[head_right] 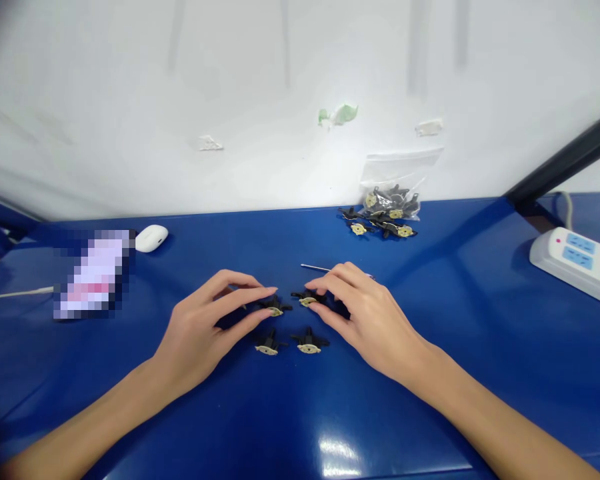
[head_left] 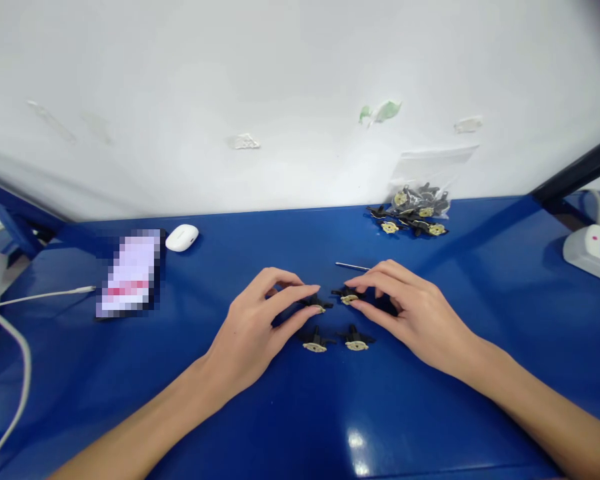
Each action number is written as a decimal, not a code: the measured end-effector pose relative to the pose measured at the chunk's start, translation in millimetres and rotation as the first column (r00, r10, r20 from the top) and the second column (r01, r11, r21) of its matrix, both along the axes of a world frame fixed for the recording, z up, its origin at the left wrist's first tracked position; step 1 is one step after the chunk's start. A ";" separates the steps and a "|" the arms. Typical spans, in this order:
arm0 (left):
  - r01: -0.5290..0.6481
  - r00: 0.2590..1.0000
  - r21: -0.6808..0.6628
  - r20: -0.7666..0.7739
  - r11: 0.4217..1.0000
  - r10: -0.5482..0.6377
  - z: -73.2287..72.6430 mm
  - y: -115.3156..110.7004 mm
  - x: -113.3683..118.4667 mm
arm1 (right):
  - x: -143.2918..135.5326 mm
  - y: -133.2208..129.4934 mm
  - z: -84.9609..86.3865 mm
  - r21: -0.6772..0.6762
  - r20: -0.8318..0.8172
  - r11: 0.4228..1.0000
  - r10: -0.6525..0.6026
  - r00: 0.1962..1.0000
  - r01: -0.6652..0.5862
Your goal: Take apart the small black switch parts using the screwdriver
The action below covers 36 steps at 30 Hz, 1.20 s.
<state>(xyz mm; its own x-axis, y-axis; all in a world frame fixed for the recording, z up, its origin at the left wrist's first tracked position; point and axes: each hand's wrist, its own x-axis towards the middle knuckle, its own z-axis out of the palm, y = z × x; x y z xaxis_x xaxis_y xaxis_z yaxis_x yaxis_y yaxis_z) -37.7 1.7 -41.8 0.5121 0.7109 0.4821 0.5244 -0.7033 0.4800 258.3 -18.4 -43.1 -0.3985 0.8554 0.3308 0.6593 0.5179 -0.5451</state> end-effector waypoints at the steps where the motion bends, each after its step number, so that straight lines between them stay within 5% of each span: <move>1: -0.013 1.000 0.012 0.015 1.000 0.012 2.5 -1.1 -0.9 | 0.3 -0.8 1.0 -0.001 -0.003 1.000 -0.009 1.000 0.009; 6: 0.146 0.986 0.063 0.070 0.987 -0.150 12.0 -4.4 -9.2 | 5.1 -5.4 13.6 0.001 -0.028 1.000 0.027 0.999 -0.027; 11: 0.253 0.966 -0.013 -0.057 0.967 -0.254 12.9 -7.8 -11.3 | 7.0 -10.8 22.1 -0.030 -0.028 0.984 0.173 0.985 -0.174; 24: 0.300 0.946 -0.109 -0.092 0.948 -0.310 5.6 -9.1 -9.4 | 3.0 -9.9 18.9 -0.164 0.018 0.938 0.314 0.949 -0.307; 36: 0.206 0.977 0.043 -0.072 0.978 -0.202 18.4 -11.1 -10.5 | 9.0 -11.2 22.7 -0.089 0.035 0.965 0.251 0.967 -0.247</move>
<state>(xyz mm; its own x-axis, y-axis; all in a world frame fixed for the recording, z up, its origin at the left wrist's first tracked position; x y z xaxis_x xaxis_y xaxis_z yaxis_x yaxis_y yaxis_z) -48.2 -9.4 -23.4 0.6760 0.5643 0.4740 0.3972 -0.8207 0.4107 267.4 -29.6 -20.4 -0.6155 0.7509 0.2394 0.5401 0.6231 -0.5657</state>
